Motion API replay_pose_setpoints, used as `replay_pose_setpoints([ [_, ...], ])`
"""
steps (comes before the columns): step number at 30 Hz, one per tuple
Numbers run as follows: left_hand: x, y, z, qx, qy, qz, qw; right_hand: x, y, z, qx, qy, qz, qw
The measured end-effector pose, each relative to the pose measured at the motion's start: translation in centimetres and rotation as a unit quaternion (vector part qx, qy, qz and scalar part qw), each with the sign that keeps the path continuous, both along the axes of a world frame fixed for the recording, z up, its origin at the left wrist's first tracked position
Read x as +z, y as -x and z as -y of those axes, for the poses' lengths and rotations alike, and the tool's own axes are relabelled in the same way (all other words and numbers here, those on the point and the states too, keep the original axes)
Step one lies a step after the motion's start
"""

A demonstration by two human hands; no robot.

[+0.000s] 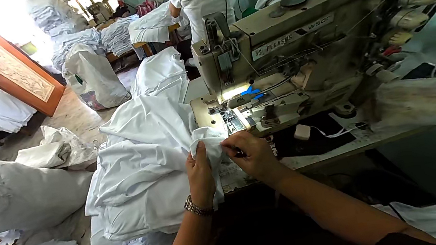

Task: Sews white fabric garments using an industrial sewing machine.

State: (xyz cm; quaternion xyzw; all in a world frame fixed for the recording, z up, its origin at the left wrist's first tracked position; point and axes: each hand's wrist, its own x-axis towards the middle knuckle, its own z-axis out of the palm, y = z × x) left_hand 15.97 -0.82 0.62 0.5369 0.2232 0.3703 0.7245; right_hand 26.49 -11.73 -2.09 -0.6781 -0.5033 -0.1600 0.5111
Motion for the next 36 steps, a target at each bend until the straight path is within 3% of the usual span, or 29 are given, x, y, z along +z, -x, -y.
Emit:
replay_pose_setpoints([
  [3, -0.2, 0.0, -0.1, -0.001, 0.006, 0.001, 1.000, -0.5, -0.4, -0.1, -0.006, -0.010, 0.007, 1.000],
  [10, -0.2, 0.0, -0.2, 0.005, 0.029, -0.004, 1.000, -0.3, -0.8, 1.6, -0.024, -0.140, -0.022, 0.990],
  [19, -0.3, 0.0, -0.4, -0.004, 0.026, 0.004, 1.000, 0.0, -1.1, 2.5, -0.027, -0.130, -0.056, 0.990],
  [24, -0.3, 0.1, -0.7, 0.005, 0.030, -0.004, 1.000, 0.0, -1.5, 2.4, -0.016, -0.069, -0.091, 0.993],
  [36, -0.3, -0.1, -0.7, 0.015, 0.048, -0.002, 0.999, 0.0, -2.0, 2.7, -0.031, -0.108, -0.144, 0.983],
])
